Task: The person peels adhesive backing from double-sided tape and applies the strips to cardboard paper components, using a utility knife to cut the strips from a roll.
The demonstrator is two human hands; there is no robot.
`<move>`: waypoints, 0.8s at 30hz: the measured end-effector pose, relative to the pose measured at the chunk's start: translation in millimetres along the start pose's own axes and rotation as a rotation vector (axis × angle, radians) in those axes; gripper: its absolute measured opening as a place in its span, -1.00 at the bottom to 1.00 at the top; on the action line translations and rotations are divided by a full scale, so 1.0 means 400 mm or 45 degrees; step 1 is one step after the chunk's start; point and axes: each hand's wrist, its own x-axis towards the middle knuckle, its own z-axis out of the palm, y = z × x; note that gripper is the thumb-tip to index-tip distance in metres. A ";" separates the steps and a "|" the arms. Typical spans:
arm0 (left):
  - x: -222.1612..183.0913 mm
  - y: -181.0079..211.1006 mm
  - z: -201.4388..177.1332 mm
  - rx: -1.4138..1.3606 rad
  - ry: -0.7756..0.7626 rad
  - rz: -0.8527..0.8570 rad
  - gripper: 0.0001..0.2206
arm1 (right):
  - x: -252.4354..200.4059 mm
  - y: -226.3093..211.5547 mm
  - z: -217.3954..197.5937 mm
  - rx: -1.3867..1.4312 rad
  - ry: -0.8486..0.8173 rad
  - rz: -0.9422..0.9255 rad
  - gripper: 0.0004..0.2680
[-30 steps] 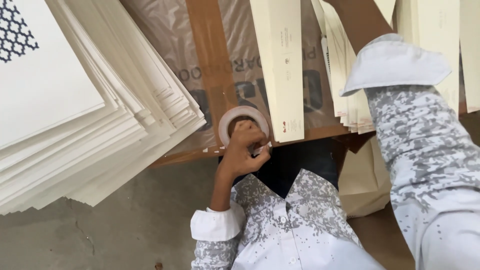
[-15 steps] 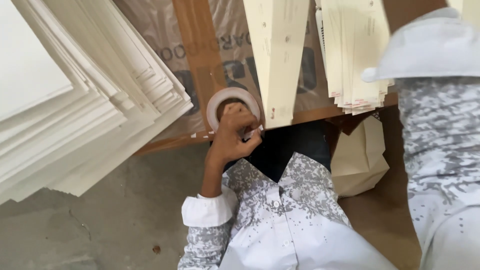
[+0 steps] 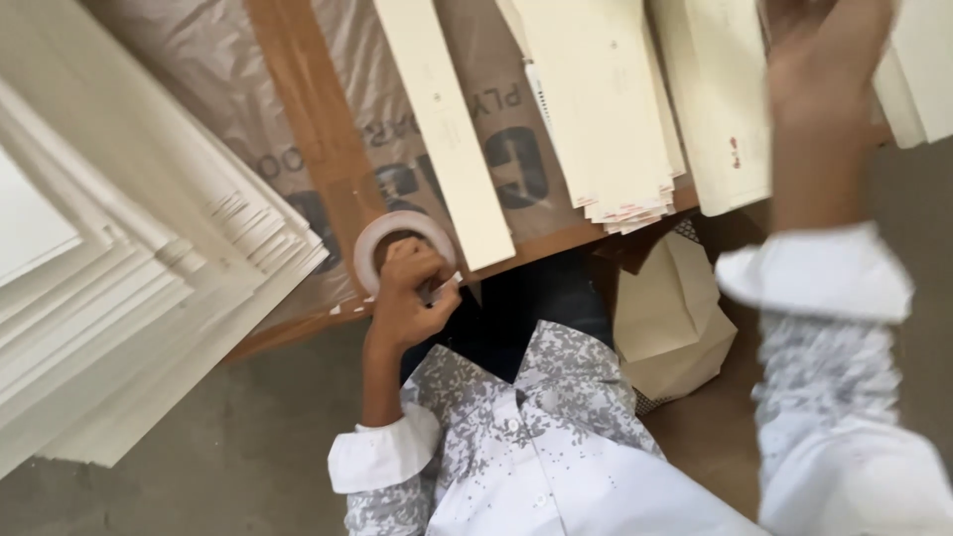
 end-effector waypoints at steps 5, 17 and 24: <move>0.012 0.017 -0.001 0.017 -0.010 0.023 -0.89 | -0.180 0.182 -0.125 -0.051 0.063 0.112 -0.82; 0.026 0.030 0.003 0.105 -0.051 -0.032 -0.86 | -0.390 0.330 -0.179 -0.022 -0.045 0.303 -0.70; 0.024 0.028 0.005 0.113 -0.049 -0.015 -0.84 | -0.408 0.332 -0.152 -0.229 -0.144 0.144 -0.70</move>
